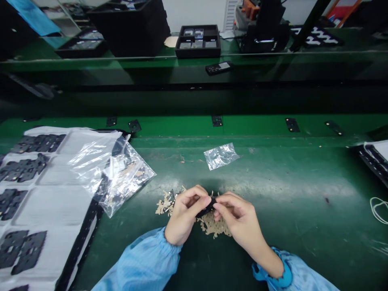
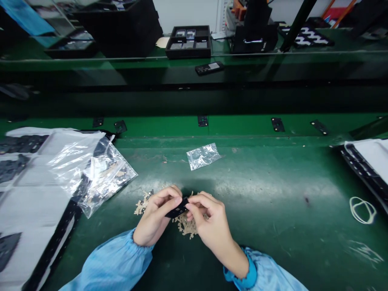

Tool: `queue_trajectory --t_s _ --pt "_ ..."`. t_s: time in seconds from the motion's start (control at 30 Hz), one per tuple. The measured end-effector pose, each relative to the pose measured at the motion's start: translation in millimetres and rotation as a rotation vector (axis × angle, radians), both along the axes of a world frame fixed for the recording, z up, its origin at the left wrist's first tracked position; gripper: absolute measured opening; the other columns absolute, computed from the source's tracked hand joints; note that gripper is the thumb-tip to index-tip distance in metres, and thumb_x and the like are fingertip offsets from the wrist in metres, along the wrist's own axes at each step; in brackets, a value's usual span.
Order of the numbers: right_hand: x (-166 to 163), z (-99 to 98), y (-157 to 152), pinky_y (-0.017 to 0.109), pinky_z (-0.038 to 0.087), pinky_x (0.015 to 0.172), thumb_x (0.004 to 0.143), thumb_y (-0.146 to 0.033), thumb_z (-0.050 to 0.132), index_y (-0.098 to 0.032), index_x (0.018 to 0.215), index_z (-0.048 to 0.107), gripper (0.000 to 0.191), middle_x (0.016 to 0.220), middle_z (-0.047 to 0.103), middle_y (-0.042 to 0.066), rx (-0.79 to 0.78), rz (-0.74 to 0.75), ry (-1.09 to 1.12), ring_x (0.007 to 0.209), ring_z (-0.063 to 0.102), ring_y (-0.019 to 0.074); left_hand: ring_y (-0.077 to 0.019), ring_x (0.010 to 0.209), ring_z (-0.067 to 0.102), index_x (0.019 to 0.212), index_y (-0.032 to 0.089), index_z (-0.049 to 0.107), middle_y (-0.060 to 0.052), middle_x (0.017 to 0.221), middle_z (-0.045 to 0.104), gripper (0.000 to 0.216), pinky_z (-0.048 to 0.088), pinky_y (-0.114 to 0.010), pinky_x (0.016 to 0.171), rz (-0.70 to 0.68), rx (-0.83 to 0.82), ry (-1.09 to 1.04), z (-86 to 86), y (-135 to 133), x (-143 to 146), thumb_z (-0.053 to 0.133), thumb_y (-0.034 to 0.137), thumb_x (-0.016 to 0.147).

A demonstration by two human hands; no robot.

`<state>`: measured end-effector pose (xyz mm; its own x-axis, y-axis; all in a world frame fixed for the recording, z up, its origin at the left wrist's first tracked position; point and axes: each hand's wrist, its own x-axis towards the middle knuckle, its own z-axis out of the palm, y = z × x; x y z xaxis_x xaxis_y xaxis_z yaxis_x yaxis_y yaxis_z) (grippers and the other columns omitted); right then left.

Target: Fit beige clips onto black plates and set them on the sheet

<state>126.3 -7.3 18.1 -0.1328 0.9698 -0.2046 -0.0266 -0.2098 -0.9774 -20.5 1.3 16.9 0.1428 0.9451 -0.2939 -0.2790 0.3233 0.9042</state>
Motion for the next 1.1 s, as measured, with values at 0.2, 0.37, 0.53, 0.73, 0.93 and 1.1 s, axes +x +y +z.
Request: queue_trajectory --t_s 0.2,0.37,0.53,0.73,0.93,1.1 --pt "-1.4 -3.0 -2.1 0.024 0.050 0.049 0.083 -0.019 0.058 -0.020 0.077 0.066 0.011 0.071 0.055 0.001 0.115 0.043 -0.078 0.052 0.060 0.0127 -0.0090 0.064 0.041 0.063 0.014 0.055 0.002 0.068 0.045 0.019 0.033 -0.021 0.060 -0.022 -0.096 -0.144 0.9 -0.2 -2.3 0.061 0.017 0.080" --pt "4.0 -3.4 0.6 0.024 0.047 0.051 0.085 -0.014 0.054 -0.018 0.077 0.066 0.015 0.067 0.055 0.001 0.253 0.072 -0.157 0.054 0.057 0.0123 -0.0095 0.066 0.045 0.066 0.015 0.057 0.001 0.070 0.050 0.016 0.036 -0.022 0.062 -0.128 -0.037 -0.037 2.7 4.8 -8.9 0.063 0.019 0.080" --pt "12.2 -3.1 1.9 0.026 0.044 0.056 0.087 -0.008 0.049 -0.017 0.085 0.065 0.019 0.069 0.054 0.002 0.423 0.124 -0.262 0.060 0.054 0.0130 -0.0136 0.075 0.055 0.079 0.015 0.067 -0.004 0.079 0.059 0.003 0.043 -0.025 0.068 -0.126 0.171 0.161 4.7 6.6 -11.4 0.066 0.017 0.078" --pt "15.2 -5.4 2.0 0.028 0.043 0.060 0.086 -0.001 0.045 -0.015 0.095 0.063 0.024 0.076 0.055 0.005 0.661 0.165 -0.446 0.068 0.052 0.0148 -0.0146 0.074 0.059 0.080 0.016 0.069 -0.005 0.078 0.063 0.008 0.046 -0.027 0.068 -0.111 0.380 0.369 7.5 3.1 -12.7 0.064 0.011 0.077" --pt "19.1 -8.2 1.1 0.031 0.046 0.066 0.085 0.003 0.041 -0.012 0.102 0.059 0.030 0.082 0.057 0.008 0.822 0.212 -0.624 0.075 0.052 0.0178 -0.0149 0.075 0.060 0.081 0.017 0.067 -0.004 0.080 0.064 0.014 0.047 -0.027 0.069 -0.095 0.537 0.544 9.9 0.3 -12.9 0.062 0.005 0.075" --pt "20.6 -8.8 -1.9 0.032 0.048 0.064 0.083 0.002 0.043 -0.012 0.107 0.057 0.031 0.086 0.058 0.010 0.863 0.232 -0.715 0.077 0.053 0.0199 -0.0146 0.075 0.058 0.080 0.017 0.065 -0.003 0.078 0.062 0.013 0.046 -0.027 0.069 -0.097 0.549 0.590 9.8 -0.2 -10.4 0.060 0.005 0.076"
